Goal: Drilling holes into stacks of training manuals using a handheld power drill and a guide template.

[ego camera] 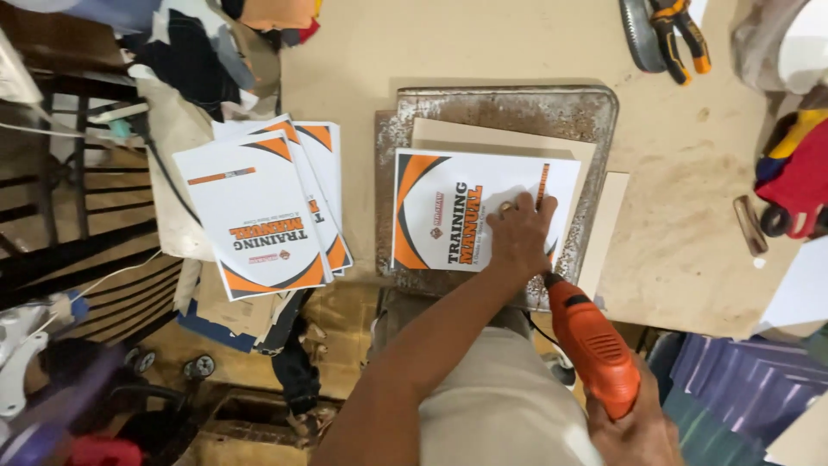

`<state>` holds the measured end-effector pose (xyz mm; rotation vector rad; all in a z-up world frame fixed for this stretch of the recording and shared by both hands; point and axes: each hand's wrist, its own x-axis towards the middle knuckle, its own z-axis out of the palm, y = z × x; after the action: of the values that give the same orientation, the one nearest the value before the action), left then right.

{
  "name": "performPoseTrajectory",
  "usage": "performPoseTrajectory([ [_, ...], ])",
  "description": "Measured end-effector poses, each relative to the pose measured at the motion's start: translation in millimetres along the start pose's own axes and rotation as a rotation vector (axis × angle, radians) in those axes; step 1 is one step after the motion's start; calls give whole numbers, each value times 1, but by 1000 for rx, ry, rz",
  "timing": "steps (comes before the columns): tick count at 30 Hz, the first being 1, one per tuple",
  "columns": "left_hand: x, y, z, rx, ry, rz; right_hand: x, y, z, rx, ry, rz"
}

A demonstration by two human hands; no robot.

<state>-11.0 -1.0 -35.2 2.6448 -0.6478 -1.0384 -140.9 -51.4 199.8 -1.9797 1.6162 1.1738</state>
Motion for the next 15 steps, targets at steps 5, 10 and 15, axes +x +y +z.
performPoseTrajectory([
  [5,3,0,6,-53,25,22,-4,3,2,37,73,22],
  [10,3,0,8,52,13,32,-14,-2,-11,31,-7,60],
  [15,-3,-3,7,4,71,60,-24,23,2,52,104,31],
])
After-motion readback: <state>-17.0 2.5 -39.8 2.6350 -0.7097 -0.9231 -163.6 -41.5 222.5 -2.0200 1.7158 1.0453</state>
